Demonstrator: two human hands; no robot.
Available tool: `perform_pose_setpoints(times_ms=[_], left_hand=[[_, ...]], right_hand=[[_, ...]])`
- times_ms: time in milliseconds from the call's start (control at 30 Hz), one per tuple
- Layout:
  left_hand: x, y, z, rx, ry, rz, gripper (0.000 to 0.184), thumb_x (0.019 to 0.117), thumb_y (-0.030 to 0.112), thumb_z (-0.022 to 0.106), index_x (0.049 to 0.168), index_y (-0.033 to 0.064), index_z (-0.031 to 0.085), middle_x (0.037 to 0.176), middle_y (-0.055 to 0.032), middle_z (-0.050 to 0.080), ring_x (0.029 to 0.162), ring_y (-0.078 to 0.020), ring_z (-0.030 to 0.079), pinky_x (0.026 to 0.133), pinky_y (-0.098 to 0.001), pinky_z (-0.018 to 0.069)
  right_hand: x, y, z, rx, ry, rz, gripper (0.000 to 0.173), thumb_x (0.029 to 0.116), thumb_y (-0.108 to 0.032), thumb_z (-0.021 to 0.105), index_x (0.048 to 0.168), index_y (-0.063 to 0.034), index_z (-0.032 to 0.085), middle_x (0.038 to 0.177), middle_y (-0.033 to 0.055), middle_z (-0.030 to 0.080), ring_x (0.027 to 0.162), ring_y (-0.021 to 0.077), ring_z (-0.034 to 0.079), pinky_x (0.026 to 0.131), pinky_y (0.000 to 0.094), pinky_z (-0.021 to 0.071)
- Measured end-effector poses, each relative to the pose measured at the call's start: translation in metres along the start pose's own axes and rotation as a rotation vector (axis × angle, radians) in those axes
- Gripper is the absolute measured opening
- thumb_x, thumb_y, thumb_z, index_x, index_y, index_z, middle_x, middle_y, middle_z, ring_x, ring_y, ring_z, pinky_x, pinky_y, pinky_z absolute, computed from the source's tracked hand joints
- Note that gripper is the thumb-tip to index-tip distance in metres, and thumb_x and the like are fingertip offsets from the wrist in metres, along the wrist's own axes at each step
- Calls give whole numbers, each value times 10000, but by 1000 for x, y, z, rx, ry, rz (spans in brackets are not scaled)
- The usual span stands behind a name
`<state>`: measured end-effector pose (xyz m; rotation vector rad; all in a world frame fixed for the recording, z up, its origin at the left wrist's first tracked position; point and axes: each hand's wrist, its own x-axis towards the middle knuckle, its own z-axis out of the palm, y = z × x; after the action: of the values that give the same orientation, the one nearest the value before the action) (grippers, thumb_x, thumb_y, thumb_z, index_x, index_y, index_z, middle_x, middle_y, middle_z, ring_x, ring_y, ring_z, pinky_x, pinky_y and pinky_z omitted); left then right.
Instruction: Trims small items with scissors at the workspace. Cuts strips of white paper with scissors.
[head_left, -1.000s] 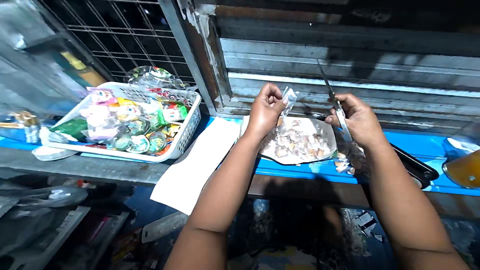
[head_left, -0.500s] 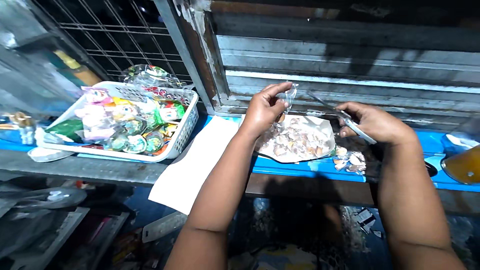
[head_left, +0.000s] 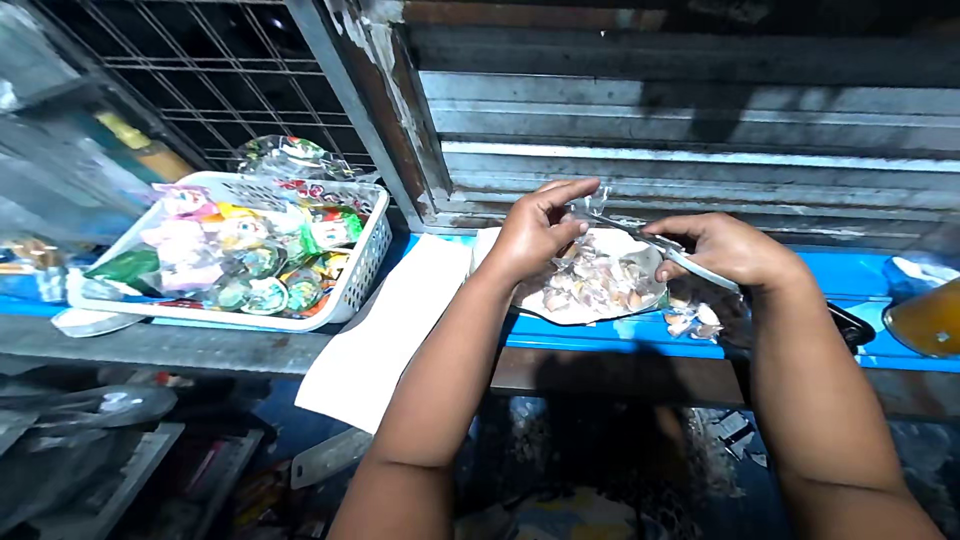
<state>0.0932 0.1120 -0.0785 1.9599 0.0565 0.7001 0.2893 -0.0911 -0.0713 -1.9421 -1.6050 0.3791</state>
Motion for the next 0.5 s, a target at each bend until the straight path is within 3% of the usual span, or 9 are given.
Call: perform_pose_setpoints(times_ms=[233, 367, 500], left_hand=[[-1, 0, 1, -76, -8, -2, 461, 923, -58, 644, 1375, 21, 608, 1319, -65, 619, 785, -16, 611, 661, -173, 522], [0, 0, 1, -62, -7, -4, 468, 921, -61, 643, 1381, 22, 604, 1320, -70, 624, 781, -12, 607, 664, -171, 515], [-1, 1, 1, -70, 1, -16, 480, 924, -62, 639, 1396, 15, 589, 1323, -66, 624, 776, -5, 598, 673, -165, 509]], right_hand=[[1, 0, 2, 49, 26, -25, 524, 772, -393, 849, 1207, -132, 718, 806, -42, 679, 636, 7, 578, 581, 217, 497], [1, -1, 2, 52, 29, -24, 478, 771, -341, 863, 1183, -137, 734, 783, -31, 684, 607, 22, 568, 565, 231, 488], [1, 2, 2, 56, 39, -42, 488, 758, -390, 861, 1156, -135, 743, 732, -51, 662, 561, 3, 538, 519, 209, 459]])
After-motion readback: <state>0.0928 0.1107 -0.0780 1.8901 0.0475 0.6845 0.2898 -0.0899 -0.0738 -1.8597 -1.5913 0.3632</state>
